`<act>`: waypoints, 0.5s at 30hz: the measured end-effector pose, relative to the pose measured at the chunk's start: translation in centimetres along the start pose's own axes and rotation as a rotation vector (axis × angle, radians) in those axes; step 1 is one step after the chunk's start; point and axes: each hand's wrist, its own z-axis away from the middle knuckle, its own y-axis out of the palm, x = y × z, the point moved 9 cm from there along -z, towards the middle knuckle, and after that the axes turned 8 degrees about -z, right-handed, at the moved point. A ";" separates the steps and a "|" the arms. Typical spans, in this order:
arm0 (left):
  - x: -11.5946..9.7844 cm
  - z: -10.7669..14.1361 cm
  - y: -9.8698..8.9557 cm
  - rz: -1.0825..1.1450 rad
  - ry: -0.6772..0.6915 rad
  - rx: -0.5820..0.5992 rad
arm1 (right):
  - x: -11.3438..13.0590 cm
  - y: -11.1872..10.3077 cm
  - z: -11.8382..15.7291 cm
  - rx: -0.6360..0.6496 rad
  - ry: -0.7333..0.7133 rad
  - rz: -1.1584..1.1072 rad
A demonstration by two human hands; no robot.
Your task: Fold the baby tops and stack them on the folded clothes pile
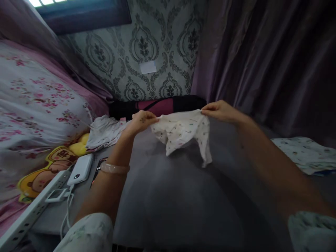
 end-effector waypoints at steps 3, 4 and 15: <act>-0.9 -0.2 -0.4 0.056 0.044 -0.073 | 0.2 -0.6 0.1 -0.063 -0.063 -0.167; -1.0 -0.3 -0.2 0.064 0.028 -0.052 | -0.1 -0.8 0.2 -0.073 -0.052 -0.168; -1.4 -1.6 0.6 -0.012 0.245 -0.111 | 1.5 -1.7 0.1 -0.087 -0.249 -0.005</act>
